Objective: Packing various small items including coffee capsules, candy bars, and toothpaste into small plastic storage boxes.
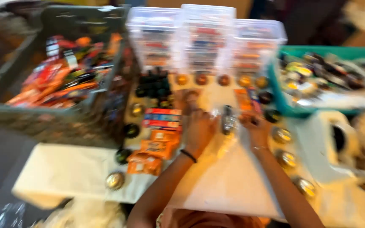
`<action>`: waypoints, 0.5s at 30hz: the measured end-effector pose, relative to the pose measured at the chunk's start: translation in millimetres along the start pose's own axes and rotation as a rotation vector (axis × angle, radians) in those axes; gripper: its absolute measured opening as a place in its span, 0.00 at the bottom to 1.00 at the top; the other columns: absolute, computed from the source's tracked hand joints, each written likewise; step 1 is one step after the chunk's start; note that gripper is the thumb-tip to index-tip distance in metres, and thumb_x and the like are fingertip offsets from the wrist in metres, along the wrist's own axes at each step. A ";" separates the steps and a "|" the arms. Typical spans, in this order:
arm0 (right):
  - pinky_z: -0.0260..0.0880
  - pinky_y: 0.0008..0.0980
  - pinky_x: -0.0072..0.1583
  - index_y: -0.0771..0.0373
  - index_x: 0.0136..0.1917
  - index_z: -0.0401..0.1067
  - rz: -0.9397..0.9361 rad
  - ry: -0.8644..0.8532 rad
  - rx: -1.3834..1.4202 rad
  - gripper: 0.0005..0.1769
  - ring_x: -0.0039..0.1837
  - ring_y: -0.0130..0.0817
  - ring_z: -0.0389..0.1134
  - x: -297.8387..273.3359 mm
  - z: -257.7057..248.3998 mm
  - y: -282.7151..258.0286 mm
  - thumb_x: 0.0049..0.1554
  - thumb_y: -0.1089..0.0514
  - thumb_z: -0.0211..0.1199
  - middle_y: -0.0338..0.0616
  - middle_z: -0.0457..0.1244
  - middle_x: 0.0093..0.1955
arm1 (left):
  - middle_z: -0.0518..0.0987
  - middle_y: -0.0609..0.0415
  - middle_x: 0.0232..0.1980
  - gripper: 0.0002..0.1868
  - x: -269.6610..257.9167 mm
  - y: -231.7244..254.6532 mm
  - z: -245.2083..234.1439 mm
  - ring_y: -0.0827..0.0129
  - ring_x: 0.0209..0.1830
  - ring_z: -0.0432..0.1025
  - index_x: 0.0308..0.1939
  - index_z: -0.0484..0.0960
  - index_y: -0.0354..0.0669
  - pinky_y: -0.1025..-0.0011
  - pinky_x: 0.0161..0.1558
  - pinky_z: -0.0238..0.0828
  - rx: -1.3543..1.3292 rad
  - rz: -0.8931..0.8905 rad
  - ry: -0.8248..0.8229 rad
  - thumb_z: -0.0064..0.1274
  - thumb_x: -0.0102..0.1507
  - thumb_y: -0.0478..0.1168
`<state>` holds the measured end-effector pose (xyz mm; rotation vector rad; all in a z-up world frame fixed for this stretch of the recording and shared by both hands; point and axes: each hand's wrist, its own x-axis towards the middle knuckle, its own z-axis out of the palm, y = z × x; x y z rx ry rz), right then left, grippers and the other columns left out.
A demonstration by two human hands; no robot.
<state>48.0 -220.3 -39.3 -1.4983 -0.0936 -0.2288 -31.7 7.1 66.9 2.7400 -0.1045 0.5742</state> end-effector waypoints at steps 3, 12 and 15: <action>0.69 0.23 0.50 0.66 0.51 0.77 0.028 -0.079 0.067 0.09 0.45 0.20 0.67 -18.6 22.8 -44.6 0.57 0.64 0.71 0.36 0.69 0.45 | 0.74 0.41 0.52 0.22 1.1 -12.4 7.7 0.47 0.53 0.72 0.57 0.77 0.41 0.54 0.52 0.72 -0.500 0.006 0.263 0.49 0.70 0.54; 0.69 0.21 0.54 0.64 0.54 0.76 0.052 -0.157 0.188 0.07 0.50 0.20 0.69 -22.8 22.8 -51.8 0.61 0.67 0.64 0.35 0.69 0.49 | 0.78 0.41 0.54 0.39 8.1 -7.7 -18.1 0.49 0.45 0.77 0.74 0.61 0.45 0.59 0.50 0.73 -0.906 -0.183 -0.243 0.46 0.65 0.62; 0.66 0.21 0.51 0.64 0.56 0.76 0.049 -0.197 0.271 0.08 0.48 0.20 0.67 -19.5 20.4 -43.9 0.63 0.67 0.64 0.37 0.69 0.49 | 0.74 0.40 0.61 0.37 5.8 -18.4 0.7 0.50 0.63 0.69 0.76 0.61 0.43 0.55 0.63 0.65 -0.655 0.147 0.123 0.48 0.71 0.61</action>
